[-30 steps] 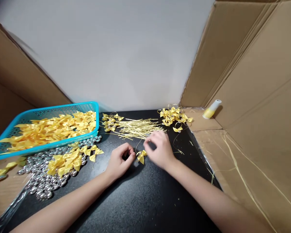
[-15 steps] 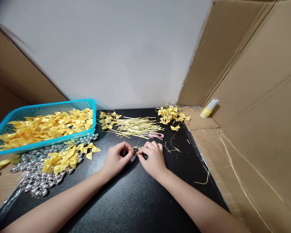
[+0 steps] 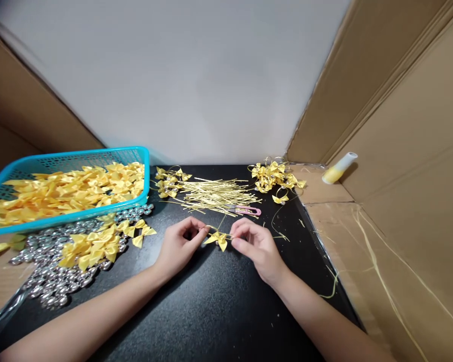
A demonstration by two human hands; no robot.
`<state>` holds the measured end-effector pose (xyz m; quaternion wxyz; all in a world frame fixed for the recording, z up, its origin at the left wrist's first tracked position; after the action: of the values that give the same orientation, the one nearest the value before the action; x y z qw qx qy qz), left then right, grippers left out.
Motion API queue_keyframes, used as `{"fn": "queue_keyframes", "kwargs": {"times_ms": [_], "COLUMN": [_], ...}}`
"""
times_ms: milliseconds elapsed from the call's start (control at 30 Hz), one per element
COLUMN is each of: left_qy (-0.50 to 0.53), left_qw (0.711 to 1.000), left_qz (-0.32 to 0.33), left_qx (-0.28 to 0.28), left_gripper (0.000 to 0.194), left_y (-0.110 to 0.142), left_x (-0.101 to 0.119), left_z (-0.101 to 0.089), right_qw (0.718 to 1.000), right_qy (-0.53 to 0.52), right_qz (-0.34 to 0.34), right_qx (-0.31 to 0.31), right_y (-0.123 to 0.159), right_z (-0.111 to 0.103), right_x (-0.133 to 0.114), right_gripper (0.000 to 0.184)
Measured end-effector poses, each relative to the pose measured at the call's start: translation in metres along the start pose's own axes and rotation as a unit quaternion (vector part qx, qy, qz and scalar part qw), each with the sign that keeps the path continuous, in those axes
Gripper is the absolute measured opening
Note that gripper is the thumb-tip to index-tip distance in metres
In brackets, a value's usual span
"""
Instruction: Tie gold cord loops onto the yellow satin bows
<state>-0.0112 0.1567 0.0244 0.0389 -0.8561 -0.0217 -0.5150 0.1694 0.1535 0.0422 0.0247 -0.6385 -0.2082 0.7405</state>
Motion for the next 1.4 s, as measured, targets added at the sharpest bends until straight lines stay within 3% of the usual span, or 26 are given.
{"fn": "queue_keyframes", "kwargs": {"times_ms": [167,333,400,533,633,733,867,1200,1400], "left_qy": [0.012,0.031,0.037,0.045,0.051,0.054,0.060,0.112,0.129], "left_qw": [1.000,0.999,0.999,0.999,0.998,0.998,0.998,0.993,0.990], "left_qz": [-0.017,-0.015,-0.010,0.007,0.024,0.035,0.033,-0.030,-0.051], "left_qx": [0.001,0.000,0.000,0.002,0.000,0.000,0.004,0.026,0.038], "left_gripper": [0.014,0.011,0.011,0.009,0.008,0.009,0.011,0.011,0.011], "left_y": [0.000,0.001,0.001,0.003,0.005,0.007,0.006,0.000,-0.002], "left_x": [-0.005,-0.004,-0.002,0.003,0.007,0.010,0.010,-0.001,-0.009], "left_z": [0.000,-0.001,-0.001,-0.002,-0.002,-0.002,-0.003,-0.007,-0.009], "right_qw": [0.998,0.992,0.968,0.880,0.844,0.831,0.839,0.909,0.933], "right_qy": [-0.056,0.075,0.209,0.444,0.512,0.538,0.527,0.389,0.332], "right_qz": [0.027,0.005,-0.017,-0.093,-0.102,-0.100,-0.101,-0.105,-0.102], "right_qx": [-0.028,-0.099,-0.135,-0.143,-0.121,-0.100,-0.093,-0.101,-0.092], "right_y": [-0.008,0.002,0.012,0.027,0.029,0.025,0.022,0.023,0.020], "right_z": [-0.004,0.019,0.035,0.060,0.064,0.059,0.055,0.050,0.044], "right_x": [-0.012,-0.017,-0.016,-0.013,-0.004,0.001,0.001,-0.008,-0.010], "right_gripper": [0.025,0.013,0.004,0.023,0.027,0.022,0.012,0.015,0.016]}}
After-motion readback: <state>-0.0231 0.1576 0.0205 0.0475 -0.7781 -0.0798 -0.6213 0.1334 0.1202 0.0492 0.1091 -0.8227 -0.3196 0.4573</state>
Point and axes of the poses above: each hand's wrist, its own y-axis away from the middle knuckle, its own z-axis out of the palm, x = y × z, the point moved 10 cm from there along -y, towards the middle knuckle, and after that the axes turned 9 degrees about -z, right-handed, at the moved point
